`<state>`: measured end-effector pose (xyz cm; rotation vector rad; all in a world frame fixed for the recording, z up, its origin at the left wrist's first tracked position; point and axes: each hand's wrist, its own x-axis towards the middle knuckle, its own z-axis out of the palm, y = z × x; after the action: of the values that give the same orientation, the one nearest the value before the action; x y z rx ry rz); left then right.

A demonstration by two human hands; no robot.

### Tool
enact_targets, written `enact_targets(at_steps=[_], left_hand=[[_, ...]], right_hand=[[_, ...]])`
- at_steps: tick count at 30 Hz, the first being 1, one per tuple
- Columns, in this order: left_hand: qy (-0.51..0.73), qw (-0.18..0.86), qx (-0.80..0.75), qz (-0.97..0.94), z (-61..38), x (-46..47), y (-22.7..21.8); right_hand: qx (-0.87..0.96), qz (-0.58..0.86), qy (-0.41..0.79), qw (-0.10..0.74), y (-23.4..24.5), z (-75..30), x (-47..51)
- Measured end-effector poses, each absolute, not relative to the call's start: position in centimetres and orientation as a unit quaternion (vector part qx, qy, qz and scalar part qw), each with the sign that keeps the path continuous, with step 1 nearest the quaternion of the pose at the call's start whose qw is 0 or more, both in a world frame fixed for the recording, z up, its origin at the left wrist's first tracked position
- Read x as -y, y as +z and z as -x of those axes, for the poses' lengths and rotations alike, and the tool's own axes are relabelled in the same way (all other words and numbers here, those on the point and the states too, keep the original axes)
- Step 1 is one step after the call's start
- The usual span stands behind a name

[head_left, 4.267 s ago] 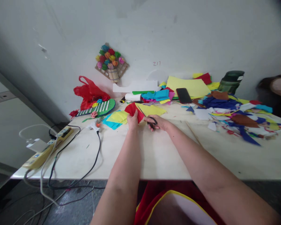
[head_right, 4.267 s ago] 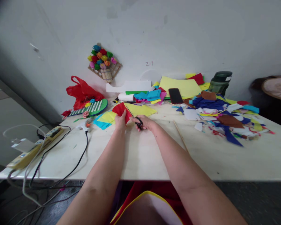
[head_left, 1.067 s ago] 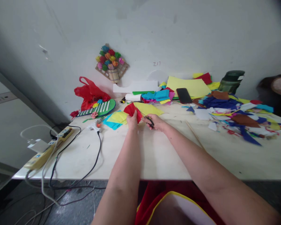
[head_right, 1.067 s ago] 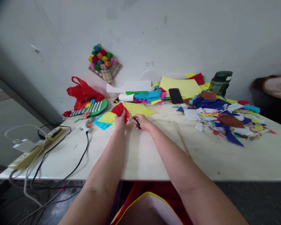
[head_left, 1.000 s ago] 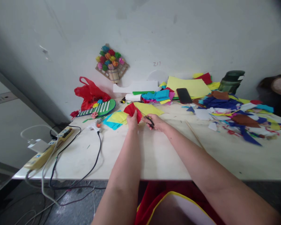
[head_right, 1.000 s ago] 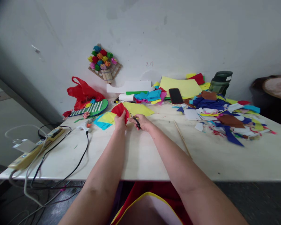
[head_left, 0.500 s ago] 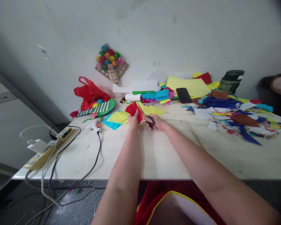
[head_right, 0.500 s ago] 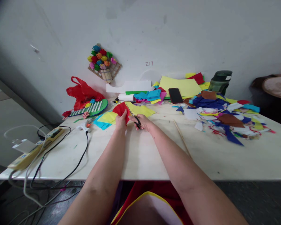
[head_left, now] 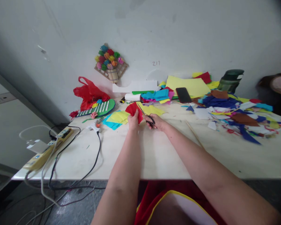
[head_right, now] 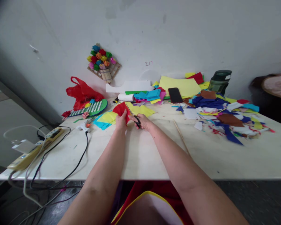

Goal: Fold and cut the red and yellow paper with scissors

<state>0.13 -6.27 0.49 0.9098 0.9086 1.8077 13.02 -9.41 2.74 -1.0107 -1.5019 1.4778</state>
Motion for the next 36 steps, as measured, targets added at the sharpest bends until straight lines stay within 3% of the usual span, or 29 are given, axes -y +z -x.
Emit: enact_targets(at_steps=[24,36], left_hand=[[0.738,0.453,-0.377,-0.329,-0.27,6.93,1.29],[0.723,0.486,-0.351,-0.342,-0.29,7.04,1.21]], right_hand=[[0.559,0.404,0.590,0.419,3.24,-12.33,9.81],[0.593,0.389,0.586,0.391,2.64,-12.85,9.34]])
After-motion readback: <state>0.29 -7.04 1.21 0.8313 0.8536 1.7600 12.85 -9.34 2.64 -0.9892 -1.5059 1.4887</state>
